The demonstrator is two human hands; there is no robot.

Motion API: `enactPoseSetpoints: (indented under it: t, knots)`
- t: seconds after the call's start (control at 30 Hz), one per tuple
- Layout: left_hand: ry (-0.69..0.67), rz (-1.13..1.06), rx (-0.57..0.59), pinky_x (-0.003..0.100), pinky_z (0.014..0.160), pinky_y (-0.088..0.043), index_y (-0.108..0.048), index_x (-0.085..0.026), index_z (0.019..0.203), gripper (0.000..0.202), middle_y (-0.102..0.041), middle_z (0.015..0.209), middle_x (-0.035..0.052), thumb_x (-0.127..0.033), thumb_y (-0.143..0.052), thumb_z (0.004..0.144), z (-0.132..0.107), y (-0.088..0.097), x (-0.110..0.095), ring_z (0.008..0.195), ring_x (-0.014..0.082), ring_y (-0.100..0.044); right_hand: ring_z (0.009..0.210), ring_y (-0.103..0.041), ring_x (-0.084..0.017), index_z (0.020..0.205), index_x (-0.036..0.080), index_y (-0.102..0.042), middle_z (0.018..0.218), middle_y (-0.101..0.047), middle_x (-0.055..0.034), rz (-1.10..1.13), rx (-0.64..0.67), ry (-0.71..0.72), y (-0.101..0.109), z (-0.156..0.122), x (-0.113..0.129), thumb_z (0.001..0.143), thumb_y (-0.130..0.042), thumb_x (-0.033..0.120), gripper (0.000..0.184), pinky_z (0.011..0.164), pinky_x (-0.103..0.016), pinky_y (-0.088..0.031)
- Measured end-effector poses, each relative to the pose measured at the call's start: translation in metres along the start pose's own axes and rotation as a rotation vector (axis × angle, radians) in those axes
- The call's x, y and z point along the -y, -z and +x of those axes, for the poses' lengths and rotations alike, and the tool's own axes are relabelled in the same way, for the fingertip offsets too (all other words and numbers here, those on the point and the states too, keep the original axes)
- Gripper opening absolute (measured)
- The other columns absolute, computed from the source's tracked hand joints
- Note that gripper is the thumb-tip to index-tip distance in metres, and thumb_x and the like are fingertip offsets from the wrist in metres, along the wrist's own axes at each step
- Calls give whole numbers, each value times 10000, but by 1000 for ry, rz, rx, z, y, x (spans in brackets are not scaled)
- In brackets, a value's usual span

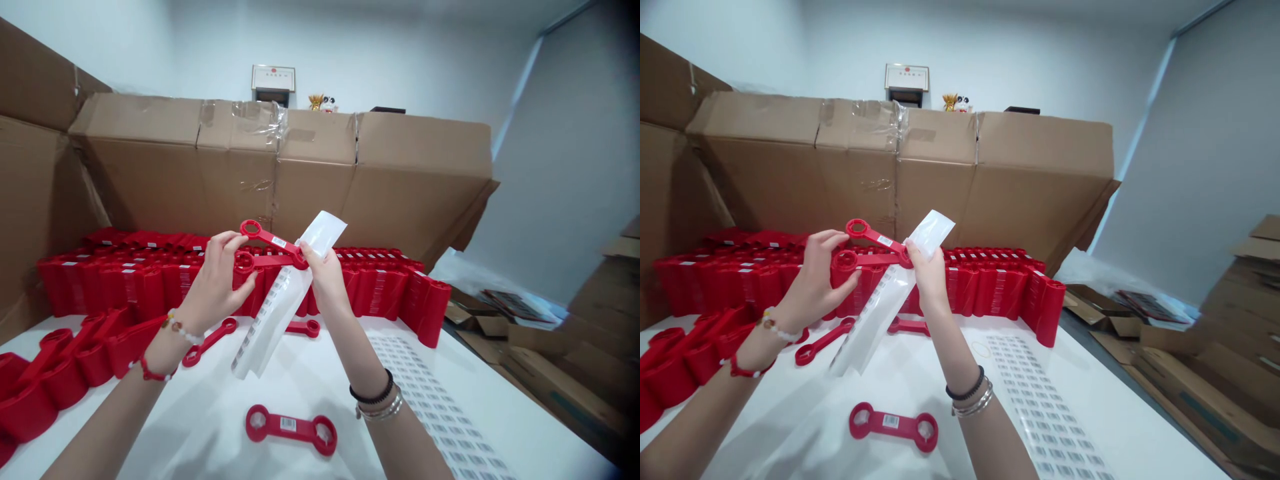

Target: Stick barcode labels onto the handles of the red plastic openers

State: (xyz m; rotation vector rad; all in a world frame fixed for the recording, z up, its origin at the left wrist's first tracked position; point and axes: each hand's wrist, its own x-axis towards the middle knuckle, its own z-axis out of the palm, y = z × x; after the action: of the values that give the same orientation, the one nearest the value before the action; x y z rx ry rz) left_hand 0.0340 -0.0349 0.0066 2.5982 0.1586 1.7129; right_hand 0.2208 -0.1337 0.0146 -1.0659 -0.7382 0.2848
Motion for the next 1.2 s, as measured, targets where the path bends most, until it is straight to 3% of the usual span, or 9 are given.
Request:
enactPoseSetpoints:
  t: [0.1, 0.17, 0.27, 0.43, 0.53, 0.63, 0.8, 0.97, 1.2]
  knots:
    - [-284, 117, -175, 459, 1036, -450, -496, -187, 1158, 400, -487, 1168, 116, -58, -596, 793, -5, -3, -24, 1169, 262, -466, 1112, -642, -266, 1154, 166, -592, 1196, -675, -112, -12, -23, -1, 3, 4, -4, 729, -771, 486, 561, 958, -397, -503]
    - [-347, 91, -120, 364, 888, -518, -502, -193, 1024, 288, -540, 1003, 76, -33, -551, 790, -7, -7, -39, 976, 207, -525, 1104, -646, -272, 1137, 160, -600, 1185, -679, -118, -20, -22, -12, 4, 6, -7, 726, -766, 485, 549, 933, -393, -514]
    - [-226, 124, -15, 349, 828, -511, -517, -174, 985, 186, -575, 974, 88, -67, -522, 833, -8, -14, -48, 920, 209, -515, 1099, -646, -277, 1123, 159, -613, 1181, -680, -118, -30, 12, -32, 3, 7, -13, 724, -761, 492, 540, 910, -389, -522]
    - [-84, 286, 13, 505, 934, -445, -559, -106, 1139, 253, -555, 1174, 184, -227, -538, 917, -5, -17, -31, 1073, 310, -472, 1078, -648, -254, 1135, 157, -610, 1176, -679, -112, -67, 109, -49, -3, -1, -9, 757, -742, 476, 512, 914, -366, -511]
    - [-85, 330, 74, 539, 1003, -400, -585, -119, 1164, 279, -584, 1166, 164, -277, -532, 941, -3, -14, -23, 1113, 312, -492, 1046, -651, -243, 1131, 156, -613, 1137, -687, -102, -126, 188, -70, -7, -9, -2, 760, -757, 435, 486, 902, -355, -504]
    - [-86, 364, 143, 578, 1126, -274, -604, -172, 1157, 252, -613, 1169, 113, -299, -510, 961, -4, -12, -25, 1124, 280, -524, 1034, -646, -233, 1145, 172, -602, 1131, -682, -90, -181, 215, -78, -9, -15, 1, 767, -757, 420, 477, 892, -349, -500]
    - [38, 438, 274, 627, 1126, -249, -563, -148, 1189, 294, -632, 1165, 123, -308, -524, 946, -8, -11, -34, 1085, 296, -571, 1009, -653, -241, 1094, 157, -604, 1080, -688, -96, -230, 265, -79, -12, -17, -2, 763, -761, 414, 448, 864, -354, -510]
    - [35, 374, 246, 631, 1137, -224, -520, -144, 1188, 288, -602, 1183, 135, -308, -531, 951, -8, -16, -36, 1121, 290, -552, 1068, -651, -243, 1144, 150, -599, 1149, -681, -111, -215, 328, -80, -19, -23, -4, 800, -731, 408, 450, 895, -353, -516]
    - [29, 285, 207, 532, 1126, -309, -502, -149, 1192, 269, -626, 1101, 90, -278, -542, 960, -6, -19, -31, 1042, 238, -570, 1089, -643, -240, 1180, 155, -589, 1174, -669, -107, -236, 327, -41, -21, -27, -4, 828, -707, 445, 471, 914, -350, -513]
